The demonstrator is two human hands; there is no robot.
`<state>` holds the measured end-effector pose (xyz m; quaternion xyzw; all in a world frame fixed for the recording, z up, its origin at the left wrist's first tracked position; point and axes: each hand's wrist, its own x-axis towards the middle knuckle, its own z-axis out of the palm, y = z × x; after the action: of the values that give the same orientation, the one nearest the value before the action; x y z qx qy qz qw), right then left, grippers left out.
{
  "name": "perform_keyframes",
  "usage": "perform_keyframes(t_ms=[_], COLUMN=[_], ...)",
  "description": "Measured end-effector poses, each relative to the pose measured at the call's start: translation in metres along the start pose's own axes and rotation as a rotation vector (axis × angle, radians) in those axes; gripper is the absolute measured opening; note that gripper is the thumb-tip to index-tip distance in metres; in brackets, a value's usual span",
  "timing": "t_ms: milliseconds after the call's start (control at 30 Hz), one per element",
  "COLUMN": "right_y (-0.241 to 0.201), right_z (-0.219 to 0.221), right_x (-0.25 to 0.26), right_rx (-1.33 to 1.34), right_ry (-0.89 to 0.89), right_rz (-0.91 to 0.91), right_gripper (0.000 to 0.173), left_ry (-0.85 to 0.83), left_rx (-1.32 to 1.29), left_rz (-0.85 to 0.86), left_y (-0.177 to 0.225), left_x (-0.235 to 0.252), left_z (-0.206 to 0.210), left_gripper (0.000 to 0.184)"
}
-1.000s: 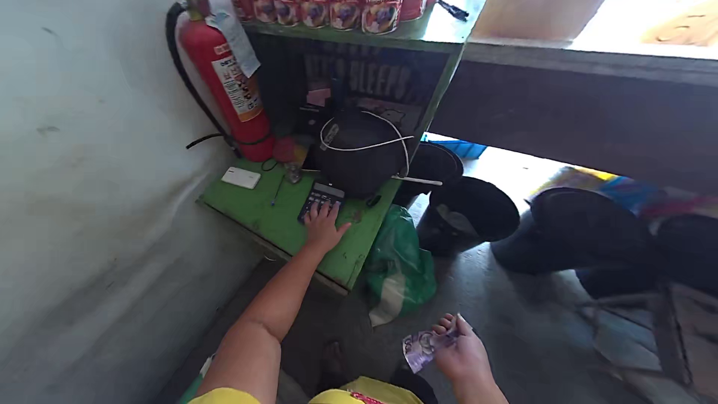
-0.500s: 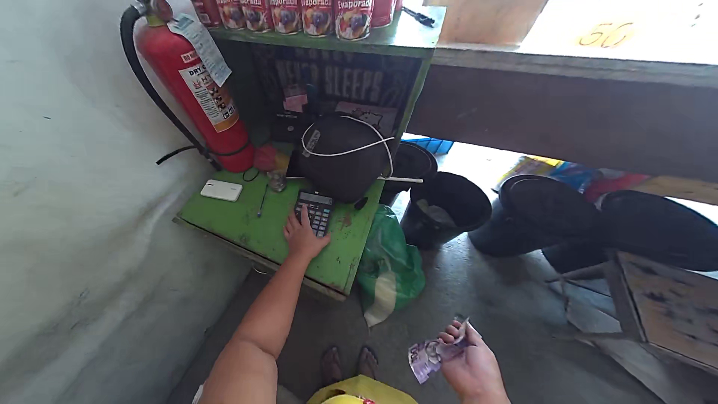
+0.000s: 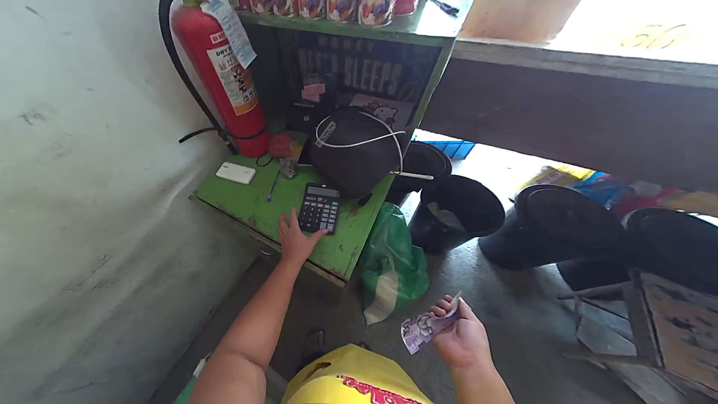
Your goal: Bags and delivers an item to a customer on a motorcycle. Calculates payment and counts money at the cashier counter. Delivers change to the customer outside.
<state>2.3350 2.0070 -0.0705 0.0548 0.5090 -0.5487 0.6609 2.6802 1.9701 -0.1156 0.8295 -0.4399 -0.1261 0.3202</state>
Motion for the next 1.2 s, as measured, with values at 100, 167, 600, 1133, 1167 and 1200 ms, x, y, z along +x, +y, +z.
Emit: perform_keyframes(t_ms=[100,167,600,1133,1167,1200], right_y=[0.01,0.018,0.029,0.024,0.025,0.025], right_z=[0.007,0.011,-0.05,-0.065,-0.064,-0.063], right_x=[0.0,-0.001,-0.022,-0.017,-0.015,-0.014], right_rx=[0.047,0.069,0.269,0.326,0.314,0.306], right_ry=[0.066,0.119,0.29,0.321,0.321,0.326], right_rz=[-0.008,0.003,-0.078,-0.126,-0.121,-0.114], right_gripper=[0.036,0.033,0.036,0.034,0.033,0.033], left_ry=[-0.058,-0.333,-0.084,0.071,0.018,-0.042], left_rx=[-0.171,-0.415,-1.393,-1.176,-1.097,-1.015], left_rz=[0.04,-0.162,-0.585,-0.196,-0.177,-0.167], left_y=[0.043,0.081,0.17,0.197,0.192,0.186], left_x=[0.015,0.029,0.061,0.193,0.192,0.19], left_z=[-0.005,0.008,0.069,0.07,0.072,0.075], left_gripper=[0.059,0.044,0.064,0.053,0.052,0.051])
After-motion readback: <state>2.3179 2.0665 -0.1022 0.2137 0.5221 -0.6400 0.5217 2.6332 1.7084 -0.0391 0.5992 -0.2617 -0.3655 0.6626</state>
